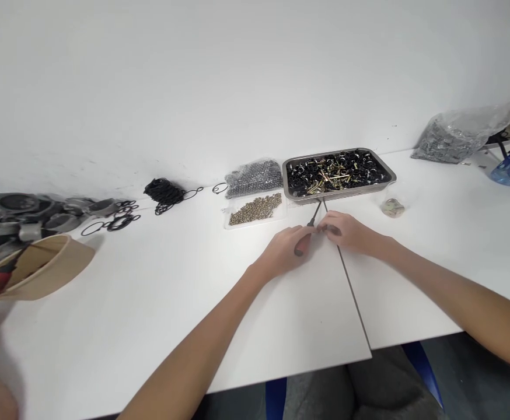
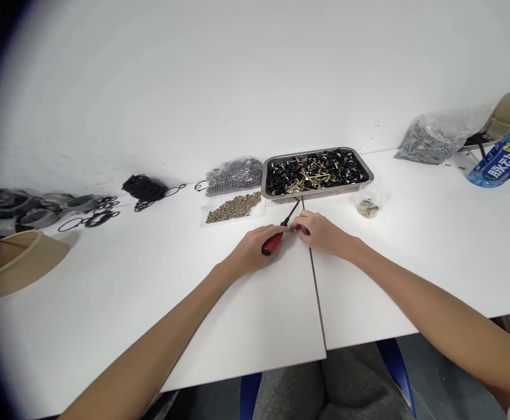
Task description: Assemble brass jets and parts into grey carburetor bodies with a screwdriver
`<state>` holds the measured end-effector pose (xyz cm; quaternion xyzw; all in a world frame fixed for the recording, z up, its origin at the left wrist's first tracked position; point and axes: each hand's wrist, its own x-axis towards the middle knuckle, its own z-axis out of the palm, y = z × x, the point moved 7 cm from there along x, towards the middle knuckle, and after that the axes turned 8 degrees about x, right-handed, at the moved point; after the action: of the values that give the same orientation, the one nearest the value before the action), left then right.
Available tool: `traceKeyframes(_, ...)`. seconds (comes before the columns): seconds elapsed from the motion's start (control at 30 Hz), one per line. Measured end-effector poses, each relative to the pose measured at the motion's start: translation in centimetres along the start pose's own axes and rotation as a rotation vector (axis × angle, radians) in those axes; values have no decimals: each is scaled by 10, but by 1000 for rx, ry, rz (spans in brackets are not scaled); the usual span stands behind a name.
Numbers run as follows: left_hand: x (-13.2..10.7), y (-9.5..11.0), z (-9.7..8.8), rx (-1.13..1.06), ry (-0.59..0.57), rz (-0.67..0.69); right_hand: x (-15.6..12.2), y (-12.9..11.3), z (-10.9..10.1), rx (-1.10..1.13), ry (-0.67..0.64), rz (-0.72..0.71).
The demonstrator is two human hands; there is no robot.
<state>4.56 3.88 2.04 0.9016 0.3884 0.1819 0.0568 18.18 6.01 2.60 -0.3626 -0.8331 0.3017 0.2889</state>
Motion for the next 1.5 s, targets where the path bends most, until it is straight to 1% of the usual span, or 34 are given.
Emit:
traceKeyframes(0.77,0,0,-1,7,-11,-15,-1,2,0,15,10,-8)
traceKeyframes(1.03,0,-1,0,0,3,-5,0,0,0,11,7,-7)
traceKeyframes(1.33,-2,3,-7,-35,85,39,-1,1,0,24,1,2)
traceKeyframes(1.5,-5,3,-16,-37,199,10,0,0,1,2,-9,-4)
